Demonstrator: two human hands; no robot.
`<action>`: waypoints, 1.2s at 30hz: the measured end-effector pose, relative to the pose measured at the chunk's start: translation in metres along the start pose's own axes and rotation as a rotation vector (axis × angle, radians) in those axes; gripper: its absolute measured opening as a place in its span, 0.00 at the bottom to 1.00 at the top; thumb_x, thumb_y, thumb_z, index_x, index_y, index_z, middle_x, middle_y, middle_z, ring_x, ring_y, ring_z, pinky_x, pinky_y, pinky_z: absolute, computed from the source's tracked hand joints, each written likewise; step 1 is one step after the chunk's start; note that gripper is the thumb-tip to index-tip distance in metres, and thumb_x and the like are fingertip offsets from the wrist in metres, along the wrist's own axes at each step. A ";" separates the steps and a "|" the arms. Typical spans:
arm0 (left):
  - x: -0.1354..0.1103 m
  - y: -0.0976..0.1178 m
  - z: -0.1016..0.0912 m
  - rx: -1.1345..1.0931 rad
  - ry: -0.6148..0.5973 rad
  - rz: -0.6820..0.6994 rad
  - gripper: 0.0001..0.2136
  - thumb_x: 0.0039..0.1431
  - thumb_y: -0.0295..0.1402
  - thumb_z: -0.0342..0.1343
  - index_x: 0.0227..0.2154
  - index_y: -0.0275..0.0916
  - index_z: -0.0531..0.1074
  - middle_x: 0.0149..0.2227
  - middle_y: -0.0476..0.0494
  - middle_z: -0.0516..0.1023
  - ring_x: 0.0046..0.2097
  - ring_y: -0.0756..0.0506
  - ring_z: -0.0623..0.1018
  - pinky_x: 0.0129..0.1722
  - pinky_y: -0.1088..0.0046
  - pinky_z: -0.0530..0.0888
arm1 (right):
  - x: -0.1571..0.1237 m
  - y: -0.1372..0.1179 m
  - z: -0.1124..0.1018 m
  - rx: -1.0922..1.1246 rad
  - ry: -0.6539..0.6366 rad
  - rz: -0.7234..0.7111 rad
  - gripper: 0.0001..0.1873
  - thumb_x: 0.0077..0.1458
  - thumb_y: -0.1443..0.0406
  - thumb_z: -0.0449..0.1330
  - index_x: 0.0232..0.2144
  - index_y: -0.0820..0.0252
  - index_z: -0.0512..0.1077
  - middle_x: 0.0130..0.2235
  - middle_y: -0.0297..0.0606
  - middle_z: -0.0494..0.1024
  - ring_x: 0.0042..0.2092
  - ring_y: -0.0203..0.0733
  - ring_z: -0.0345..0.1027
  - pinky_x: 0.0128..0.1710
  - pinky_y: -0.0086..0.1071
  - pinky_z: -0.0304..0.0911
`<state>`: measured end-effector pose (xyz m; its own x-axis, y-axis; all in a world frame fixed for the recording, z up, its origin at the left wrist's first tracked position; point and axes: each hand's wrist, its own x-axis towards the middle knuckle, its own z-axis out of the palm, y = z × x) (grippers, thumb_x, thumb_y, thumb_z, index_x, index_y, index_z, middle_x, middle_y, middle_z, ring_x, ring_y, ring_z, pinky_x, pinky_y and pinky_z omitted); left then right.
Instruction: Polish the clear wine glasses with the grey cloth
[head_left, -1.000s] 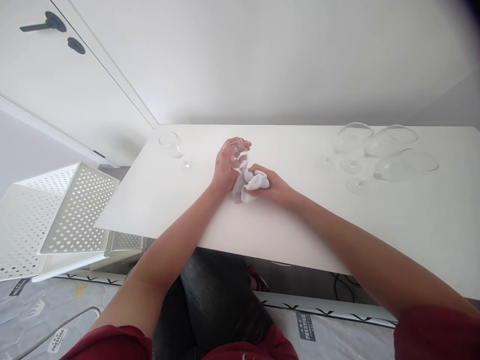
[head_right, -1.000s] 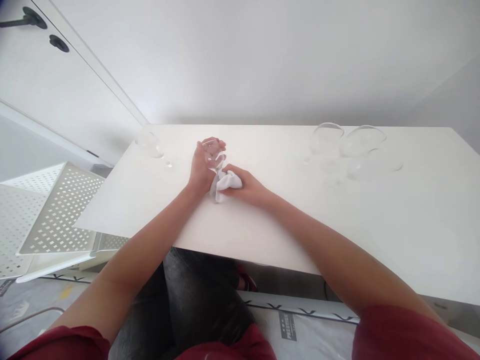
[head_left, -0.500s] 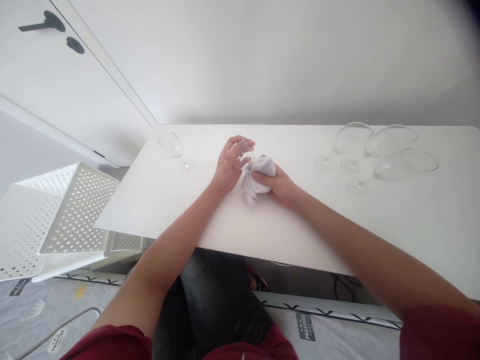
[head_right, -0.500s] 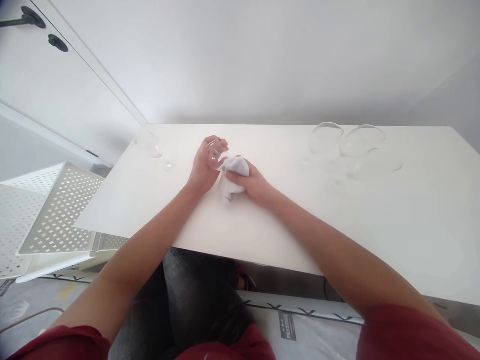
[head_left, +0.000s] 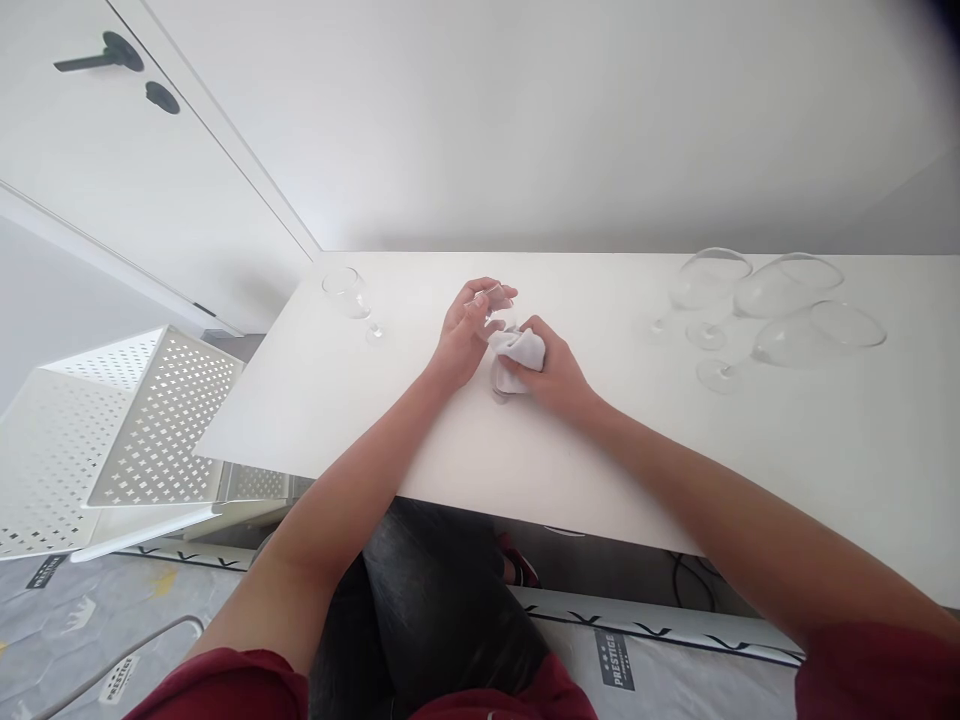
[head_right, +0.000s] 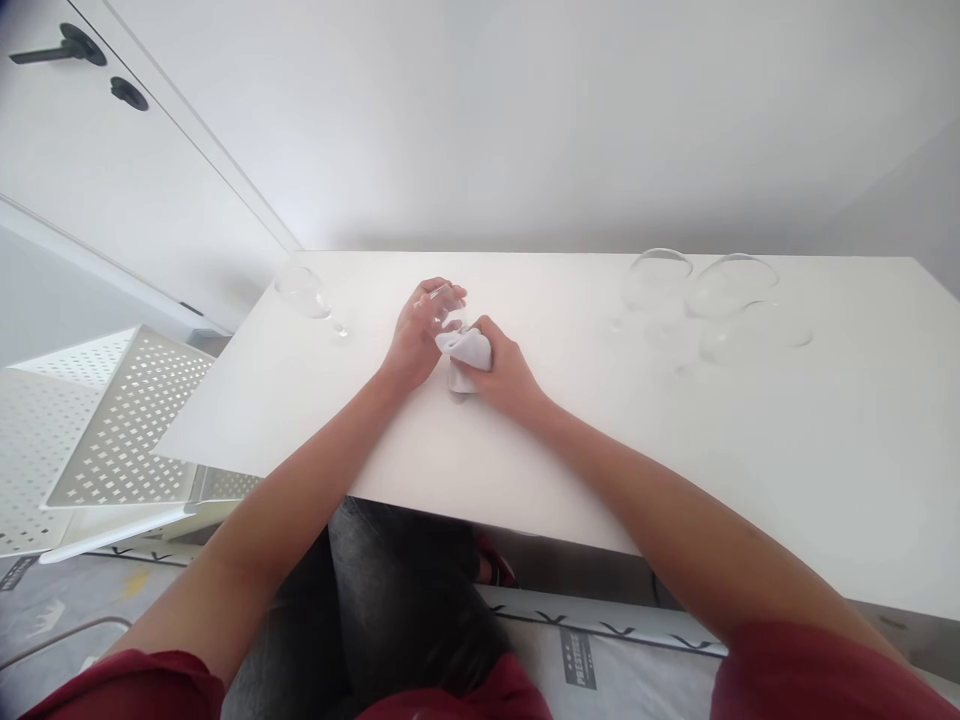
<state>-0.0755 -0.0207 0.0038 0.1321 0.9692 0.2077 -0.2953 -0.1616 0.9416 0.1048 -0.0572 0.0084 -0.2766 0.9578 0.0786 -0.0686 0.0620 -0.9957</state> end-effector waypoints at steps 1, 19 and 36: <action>0.000 0.000 0.000 0.002 0.003 -0.006 0.25 0.65 0.62 0.60 0.51 0.49 0.72 0.58 0.40 0.80 0.63 0.38 0.78 0.51 0.61 0.77 | 0.000 0.000 0.000 -0.001 0.005 0.003 0.24 0.52 0.49 0.78 0.34 0.52 0.70 0.34 0.32 0.72 0.36 0.41 0.63 0.37 0.38 0.62; -0.003 0.008 0.008 -0.184 0.047 -0.051 0.25 0.64 0.61 0.62 0.45 0.44 0.76 0.48 0.41 0.84 0.57 0.39 0.83 0.48 0.64 0.79 | 0.012 0.003 -0.005 0.519 0.144 0.161 0.23 0.57 0.43 0.71 0.41 0.50 0.75 0.42 0.38 0.80 0.48 0.51 0.75 0.38 0.39 0.73; 0.001 0.011 0.000 -0.346 0.201 0.027 0.22 0.66 0.59 0.61 0.41 0.42 0.77 0.39 0.42 0.80 0.47 0.42 0.84 0.44 0.67 0.79 | 0.021 -0.005 -0.032 0.315 -0.131 0.135 0.40 0.55 0.25 0.56 0.45 0.49 0.76 0.41 0.45 0.82 0.48 0.60 0.77 0.40 0.49 0.72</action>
<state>-0.0786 -0.0213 0.0138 -0.0579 0.9881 0.1426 -0.6022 -0.1485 0.7844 0.1297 -0.0287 0.0134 -0.4222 0.9061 -0.0266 -0.3091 -0.1715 -0.9355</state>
